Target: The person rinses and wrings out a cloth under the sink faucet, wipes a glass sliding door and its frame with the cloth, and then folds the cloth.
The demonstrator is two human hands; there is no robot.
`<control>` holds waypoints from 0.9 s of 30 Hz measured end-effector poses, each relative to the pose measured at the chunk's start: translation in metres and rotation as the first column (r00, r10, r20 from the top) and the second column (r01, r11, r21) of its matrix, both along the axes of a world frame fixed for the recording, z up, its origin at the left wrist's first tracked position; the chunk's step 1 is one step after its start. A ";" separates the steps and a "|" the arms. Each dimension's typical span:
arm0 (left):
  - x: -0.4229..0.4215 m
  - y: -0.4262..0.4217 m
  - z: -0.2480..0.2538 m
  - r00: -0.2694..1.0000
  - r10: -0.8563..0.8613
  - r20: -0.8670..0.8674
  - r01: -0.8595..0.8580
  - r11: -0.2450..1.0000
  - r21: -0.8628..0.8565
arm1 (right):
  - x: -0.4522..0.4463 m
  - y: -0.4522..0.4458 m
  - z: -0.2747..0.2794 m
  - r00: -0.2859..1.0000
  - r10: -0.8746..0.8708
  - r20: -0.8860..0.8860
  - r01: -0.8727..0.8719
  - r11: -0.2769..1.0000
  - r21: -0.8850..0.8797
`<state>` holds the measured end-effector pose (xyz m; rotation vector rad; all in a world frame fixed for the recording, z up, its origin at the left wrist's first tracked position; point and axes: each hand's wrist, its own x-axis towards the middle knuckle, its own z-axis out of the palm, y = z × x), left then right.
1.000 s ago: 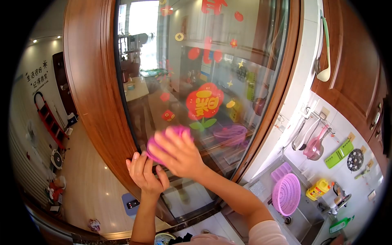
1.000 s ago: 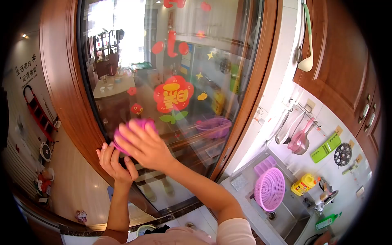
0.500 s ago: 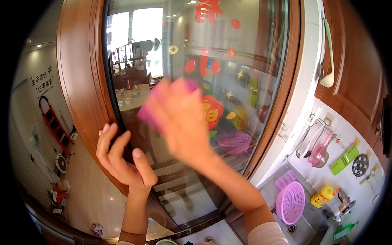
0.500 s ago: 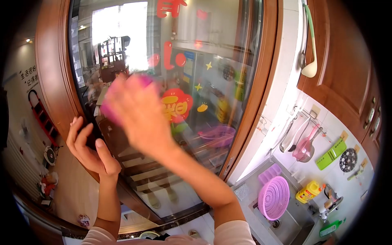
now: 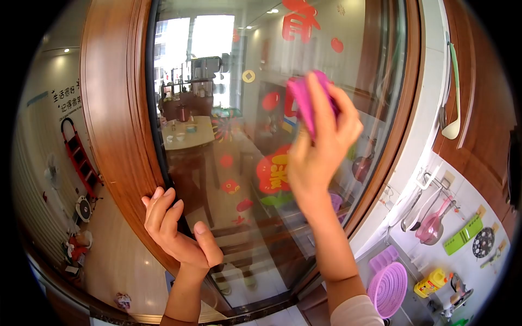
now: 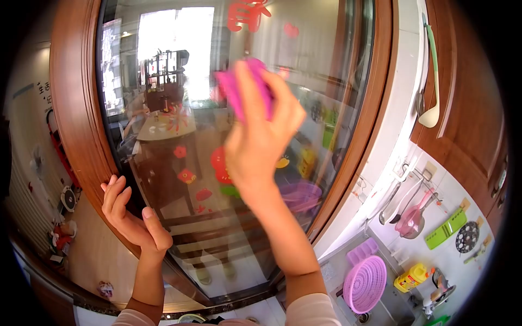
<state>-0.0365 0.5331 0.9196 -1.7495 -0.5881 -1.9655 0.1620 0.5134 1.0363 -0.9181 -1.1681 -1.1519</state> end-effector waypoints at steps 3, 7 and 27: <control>-0.002 0.001 -0.001 1.000 -0.011 0.014 0.011 1.000 0.016 | -0.042 0.011 0.001 0.949 0.141 0.282 -0.115 0.988 -0.106; 0.000 0.012 -0.001 0.985 -0.151 0.078 0.135 0.974 0.181 | -0.070 -0.001 -0.078 0.823 0.326 0.465 -0.143 0.911 -0.387; 0.004 -0.003 0.003 0.992 0.124 -0.012 -0.123 0.992 0.030 | -0.002 -0.026 -0.131 0.927 0.167 0.336 0.054 0.827 -0.560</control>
